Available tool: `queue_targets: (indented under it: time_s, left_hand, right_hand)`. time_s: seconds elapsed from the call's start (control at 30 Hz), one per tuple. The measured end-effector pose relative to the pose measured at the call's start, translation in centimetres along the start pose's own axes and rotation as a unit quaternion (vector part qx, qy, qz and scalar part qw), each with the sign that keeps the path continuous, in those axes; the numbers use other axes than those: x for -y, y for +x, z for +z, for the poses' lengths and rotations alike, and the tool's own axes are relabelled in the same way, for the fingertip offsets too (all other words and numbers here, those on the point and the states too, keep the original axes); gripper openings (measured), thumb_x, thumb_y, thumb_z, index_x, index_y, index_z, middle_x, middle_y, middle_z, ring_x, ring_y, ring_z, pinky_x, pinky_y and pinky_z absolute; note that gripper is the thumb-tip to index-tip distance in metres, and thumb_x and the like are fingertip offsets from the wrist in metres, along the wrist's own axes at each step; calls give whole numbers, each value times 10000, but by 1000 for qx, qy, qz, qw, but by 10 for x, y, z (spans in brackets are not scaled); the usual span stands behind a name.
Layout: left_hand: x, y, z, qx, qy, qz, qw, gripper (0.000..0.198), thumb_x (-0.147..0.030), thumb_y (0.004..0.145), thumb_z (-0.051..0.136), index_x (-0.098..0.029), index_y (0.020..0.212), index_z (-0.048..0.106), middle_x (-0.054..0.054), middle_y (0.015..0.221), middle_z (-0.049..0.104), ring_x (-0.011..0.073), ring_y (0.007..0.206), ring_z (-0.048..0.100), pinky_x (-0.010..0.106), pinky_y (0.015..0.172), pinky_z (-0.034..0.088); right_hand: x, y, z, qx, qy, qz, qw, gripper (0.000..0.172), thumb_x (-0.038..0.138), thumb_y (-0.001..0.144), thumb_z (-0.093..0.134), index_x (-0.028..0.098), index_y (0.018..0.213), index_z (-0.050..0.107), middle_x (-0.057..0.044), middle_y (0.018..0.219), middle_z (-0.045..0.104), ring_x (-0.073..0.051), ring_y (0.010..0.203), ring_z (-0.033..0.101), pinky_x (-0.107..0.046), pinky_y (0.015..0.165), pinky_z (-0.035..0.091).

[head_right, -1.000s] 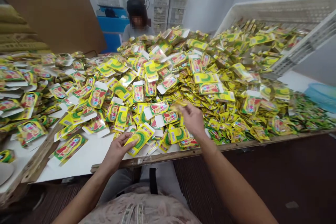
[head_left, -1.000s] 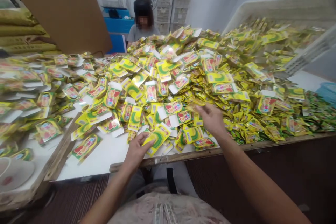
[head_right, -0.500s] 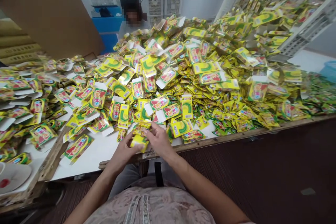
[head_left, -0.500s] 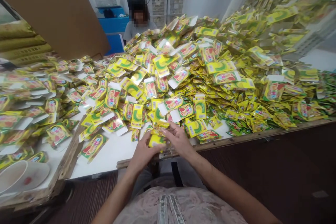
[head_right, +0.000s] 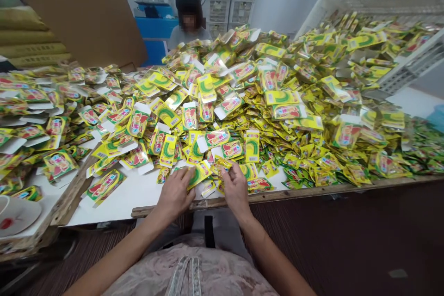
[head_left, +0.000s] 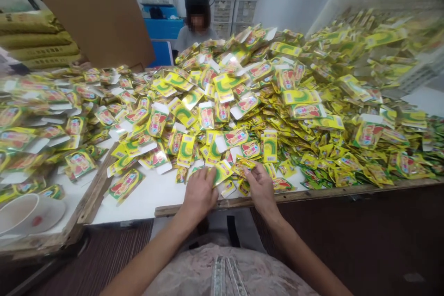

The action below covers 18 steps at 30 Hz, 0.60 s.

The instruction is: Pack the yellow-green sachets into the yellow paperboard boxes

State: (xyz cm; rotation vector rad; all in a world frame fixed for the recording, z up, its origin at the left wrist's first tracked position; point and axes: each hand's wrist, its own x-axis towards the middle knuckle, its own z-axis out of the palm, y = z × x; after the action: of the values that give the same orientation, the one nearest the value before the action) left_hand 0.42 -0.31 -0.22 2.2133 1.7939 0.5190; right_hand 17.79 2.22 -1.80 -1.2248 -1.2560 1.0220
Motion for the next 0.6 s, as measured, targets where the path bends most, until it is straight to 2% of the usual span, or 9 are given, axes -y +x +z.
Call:
queue_targets:
  time_s: [0.1,0.17,0.27,0.33,0.43,0.5,0.53,0.6]
  left_hand:
    - [15,0,-2,-22,-166,-57,984,486,-186,726,548,-148,1210,570,104,1175,633,281,1076,571,392,931,445]
    - [23,0,-2,-13,-299,-82,951,410,-265,773,526,-176,1165,609,62,1121,670,262,1040,602,362,900,471]
    - [29,2,5,-1,-450,-103,887,402,-333,761,572,-150,1114,628,91,1086,686,250,1024,621,359,893,480]
    - [31,4,10,1,-482,-115,869,421,-357,711,641,-139,1072,637,107,1040,700,245,991,637,365,886,486]
    - [33,2,10,12,-430,-142,892,431,-387,611,738,-165,973,671,75,955,722,254,938,649,371,849,499]
    - [33,0,5,21,-422,-174,890,445,-390,573,769,-168,947,673,68,923,729,262,913,654,360,802,512]
    - [32,-2,2,26,-444,-191,875,453,-391,575,770,-165,954,665,69,916,731,259,893,660,350,773,519]
    - [28,-4,-3,36,-515,-219,828,460,-387,585,772,-155,963,648,74,904,733,244,839,674,329,728,527]
  right_hand:
    - [6,1,-5,-2,36,-6,999,267,392,773,604,201,948,543,-45,861,661,-195,869,612,-320,772,496]
    - [7,5,0,8,39,-10,999,248,388,764,610,201,914,547,-37,843,652,-183,829,610,-316,769,493]
    - [6,14,14,38,6,-17,999,238,386,772,584,199,916,559,-10,755,619,-167,732,589,-299,706,488]
    - [5,20,23,64,-23,-23,997,233,377,780,564,193,922,570,5,705,586,-156,678,565,-282,659,471]
    - [5,24,26,52,-33,-37,997,231,371,790,542,185,923,571,13,689,563,-142,636,535,-263,622,445]
    - [6,21,23,50,-45,-38,997,216,358,793,536,188,922,571,14,693,564,-138,633,525,-255,616,433]
    - [7,19,20,62,-59,-35,996,200,347,791,538,190,910,575,17,684,560,-136,629,519,-251,612,426]
    - [9,14,13,103,-91,-21,990,157,321,782,546,192,860,586,29,645,536,-130,609,499,-242,590,408]
